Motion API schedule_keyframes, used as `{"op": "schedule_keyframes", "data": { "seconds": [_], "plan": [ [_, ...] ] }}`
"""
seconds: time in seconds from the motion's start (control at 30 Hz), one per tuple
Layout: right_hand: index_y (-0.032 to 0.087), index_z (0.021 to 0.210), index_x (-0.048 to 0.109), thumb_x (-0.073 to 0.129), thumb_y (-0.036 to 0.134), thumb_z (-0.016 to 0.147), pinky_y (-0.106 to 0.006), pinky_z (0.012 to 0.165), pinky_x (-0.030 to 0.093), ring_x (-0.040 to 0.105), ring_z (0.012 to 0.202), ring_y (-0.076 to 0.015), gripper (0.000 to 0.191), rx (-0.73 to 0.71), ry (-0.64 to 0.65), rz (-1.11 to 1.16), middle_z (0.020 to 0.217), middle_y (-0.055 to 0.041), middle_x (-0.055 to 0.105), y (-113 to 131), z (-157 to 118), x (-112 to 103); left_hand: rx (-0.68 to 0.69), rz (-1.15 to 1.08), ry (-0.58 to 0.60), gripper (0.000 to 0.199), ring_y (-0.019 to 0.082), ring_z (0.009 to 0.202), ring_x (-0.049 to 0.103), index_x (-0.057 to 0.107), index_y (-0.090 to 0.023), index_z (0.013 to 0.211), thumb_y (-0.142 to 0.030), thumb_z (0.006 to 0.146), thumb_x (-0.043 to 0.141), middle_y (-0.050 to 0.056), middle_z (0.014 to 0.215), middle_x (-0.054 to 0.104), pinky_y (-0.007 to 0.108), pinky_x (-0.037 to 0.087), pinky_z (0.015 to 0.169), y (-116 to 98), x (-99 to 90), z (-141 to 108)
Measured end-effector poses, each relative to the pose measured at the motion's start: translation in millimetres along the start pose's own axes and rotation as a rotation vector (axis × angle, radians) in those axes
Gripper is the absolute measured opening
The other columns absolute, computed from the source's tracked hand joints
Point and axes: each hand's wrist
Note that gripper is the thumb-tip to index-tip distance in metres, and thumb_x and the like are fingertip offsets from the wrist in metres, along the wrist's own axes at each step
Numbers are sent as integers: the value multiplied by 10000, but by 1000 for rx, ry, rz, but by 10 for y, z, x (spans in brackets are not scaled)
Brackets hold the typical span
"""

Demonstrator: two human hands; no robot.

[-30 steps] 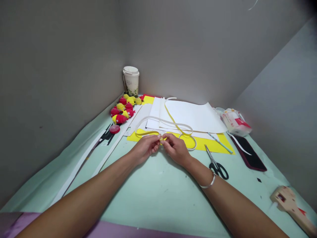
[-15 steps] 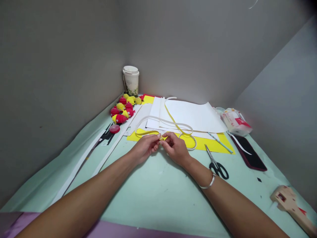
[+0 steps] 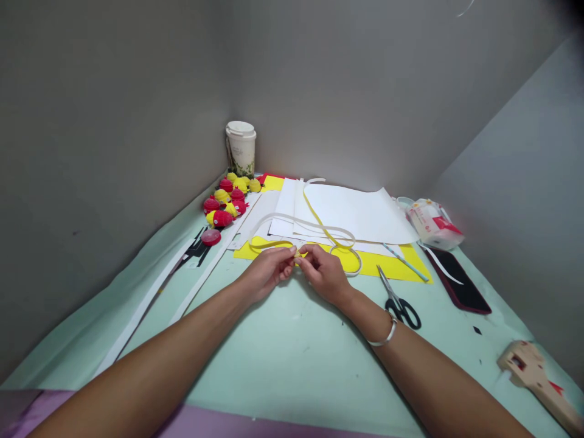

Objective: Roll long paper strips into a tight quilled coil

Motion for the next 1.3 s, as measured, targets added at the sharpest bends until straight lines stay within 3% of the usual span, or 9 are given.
{"op": "schedule_keyframes", "data": {
  "seconds": [0.73, 1.3],
  "plan": [
    [211, 1010, 585, 546, 330, 886, -226, 592, 415, 534, 541, -117, 176, 22, 68, 69, 589, 52, 579, -8, -2, -19, 2, 21, 11, 223, 51, 534, 422, 614, -114, 766, -330, 782, 667, 15, 706, 527, 180, 290, 468, 7, -14, -1],
    [209, 941, 583, 609, 340, 833, -220, 561, 402, 544, 542, -112, 172, 75, -12, 30, 628, 41, 618, 20, 15, 5, 4, 6, -2, 230, 49, 532, 425, 593, -117, 753, -330, 784, 675, 6, 694, 502, 171, 298, 459, 5, -9, -2]
  ]
}}
Point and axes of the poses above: each hand's wrist, its own z-axis towards the middle knuckle, its own x-axis out of the palm, y = z × x
